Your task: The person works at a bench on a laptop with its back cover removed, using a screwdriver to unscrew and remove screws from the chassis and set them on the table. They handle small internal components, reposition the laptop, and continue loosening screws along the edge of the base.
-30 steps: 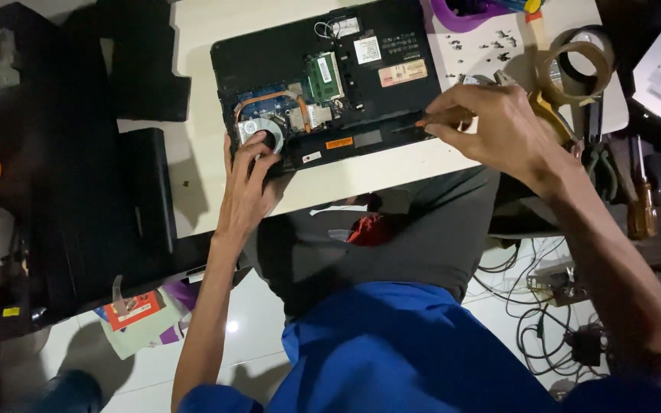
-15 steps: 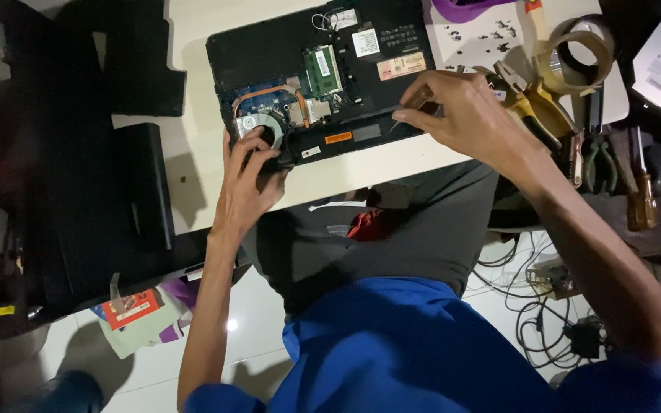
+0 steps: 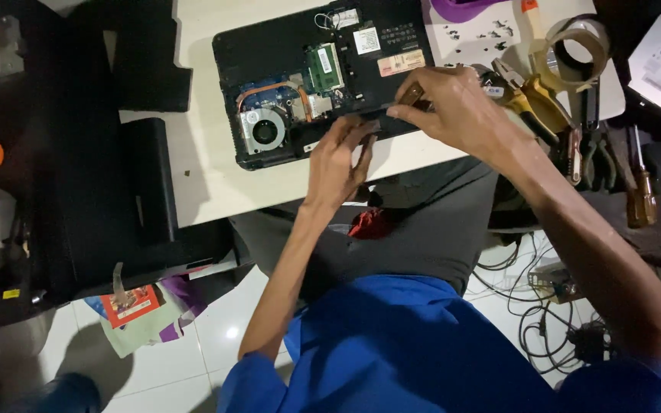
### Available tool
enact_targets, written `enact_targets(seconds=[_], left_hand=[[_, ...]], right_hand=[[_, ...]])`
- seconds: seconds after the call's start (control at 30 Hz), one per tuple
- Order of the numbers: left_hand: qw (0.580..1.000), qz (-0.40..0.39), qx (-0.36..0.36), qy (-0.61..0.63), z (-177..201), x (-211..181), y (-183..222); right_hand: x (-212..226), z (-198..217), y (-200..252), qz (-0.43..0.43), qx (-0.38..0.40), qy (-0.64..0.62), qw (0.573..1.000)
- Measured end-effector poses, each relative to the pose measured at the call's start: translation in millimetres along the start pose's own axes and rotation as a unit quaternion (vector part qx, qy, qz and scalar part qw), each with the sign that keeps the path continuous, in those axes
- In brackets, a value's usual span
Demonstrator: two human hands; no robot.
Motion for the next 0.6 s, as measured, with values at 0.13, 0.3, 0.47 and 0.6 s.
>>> enact_targets(seconds=[0.13,0.3,0.47,0.6], left_hand=[[1.000,0.019,0.021,0.010,-23,10,-6],[1.000,-0.004,0.018,0.012,-25,6,-14],[0.999,-0.022,-0.032,0.008,-31,10,-13],[0.997,-0.046,-0.056,-0.005,-30,9,-13]], right_hand=[[5,1,0,0.012,-0.003,0.002,1.000],[4,-5,-6,-0.096,0.079,0.065,0.990],[0,-22,-12,-0.146,0.110,0.219,0.958],[2,-26,-22,-0.142,0.159,0.234,0.949]])
Point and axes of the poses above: each hand's wrist, its own y-axis away from the middle knuckle, its own z-axis out of the back of the hand, x = y × z, the point moved 5 cm from there along -y, towards the middle knuckle, and after that the axes turned 6 degrees about -z, right-handed, at the moved point
